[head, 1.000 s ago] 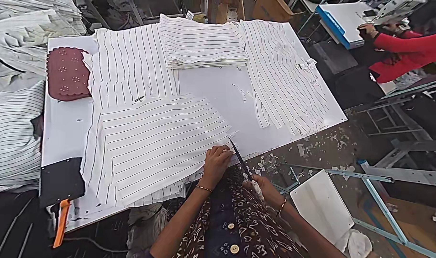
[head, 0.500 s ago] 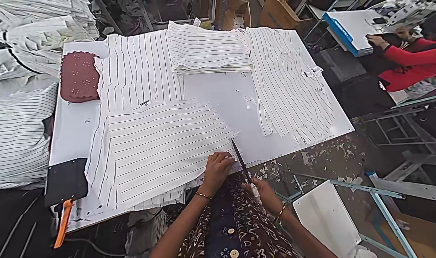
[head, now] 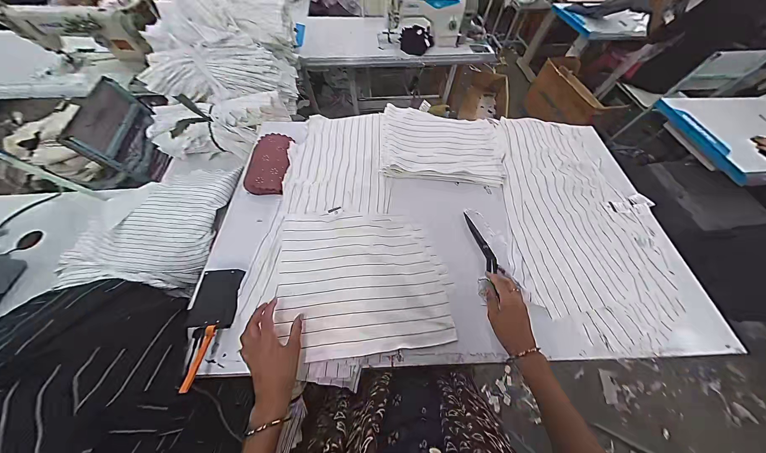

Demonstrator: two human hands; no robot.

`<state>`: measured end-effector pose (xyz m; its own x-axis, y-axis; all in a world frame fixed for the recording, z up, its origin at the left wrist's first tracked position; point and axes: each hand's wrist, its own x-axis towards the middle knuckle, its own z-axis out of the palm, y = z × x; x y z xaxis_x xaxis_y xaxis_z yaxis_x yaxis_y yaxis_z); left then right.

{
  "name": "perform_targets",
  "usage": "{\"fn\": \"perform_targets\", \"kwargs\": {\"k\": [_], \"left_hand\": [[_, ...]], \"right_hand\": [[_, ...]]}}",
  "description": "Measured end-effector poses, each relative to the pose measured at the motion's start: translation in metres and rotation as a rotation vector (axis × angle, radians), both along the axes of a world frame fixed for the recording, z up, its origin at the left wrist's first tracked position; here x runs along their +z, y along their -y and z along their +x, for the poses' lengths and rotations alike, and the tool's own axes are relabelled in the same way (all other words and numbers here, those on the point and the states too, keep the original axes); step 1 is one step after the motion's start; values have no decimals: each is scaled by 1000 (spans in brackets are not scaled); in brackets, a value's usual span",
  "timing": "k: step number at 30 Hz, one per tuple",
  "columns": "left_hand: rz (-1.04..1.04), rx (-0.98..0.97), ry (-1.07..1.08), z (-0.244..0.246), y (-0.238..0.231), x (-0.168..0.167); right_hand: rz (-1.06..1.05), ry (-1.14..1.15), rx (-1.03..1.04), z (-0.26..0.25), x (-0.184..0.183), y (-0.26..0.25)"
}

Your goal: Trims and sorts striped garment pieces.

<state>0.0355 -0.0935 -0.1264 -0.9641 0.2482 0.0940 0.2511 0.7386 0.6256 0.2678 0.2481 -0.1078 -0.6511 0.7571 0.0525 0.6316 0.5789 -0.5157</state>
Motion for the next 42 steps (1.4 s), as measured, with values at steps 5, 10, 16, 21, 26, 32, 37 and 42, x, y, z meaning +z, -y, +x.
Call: {"fn": "perform_targets", "kwargs": {"k": [5,10,16,21,26,32,37,42], "left_hand": [[83,146,269,3,8,10],[998,137,729,7,-64,110],[1315,-115,879,-89,-189,169],[1648,-566,846,-161,-272,223],[1456,-724,840,-204,-339,194],[809,-118,925,-201,-359,42],[630,-244,669,-159,-204,36],[390,287,291,-118,2,20]], "right_hand": [[-233,-308,611,-29,2,91],[-380,32,931,-48,15,132],[-622,-156,435,-126,90,-4],[50,-577,315,-184,156,-95],[563,-335,204,-200,118,-176],[55,468,278,-194,18,-231],[171,49,235,-171,-11,-177],[-60,-115,512,-170,-34,-74]]}}
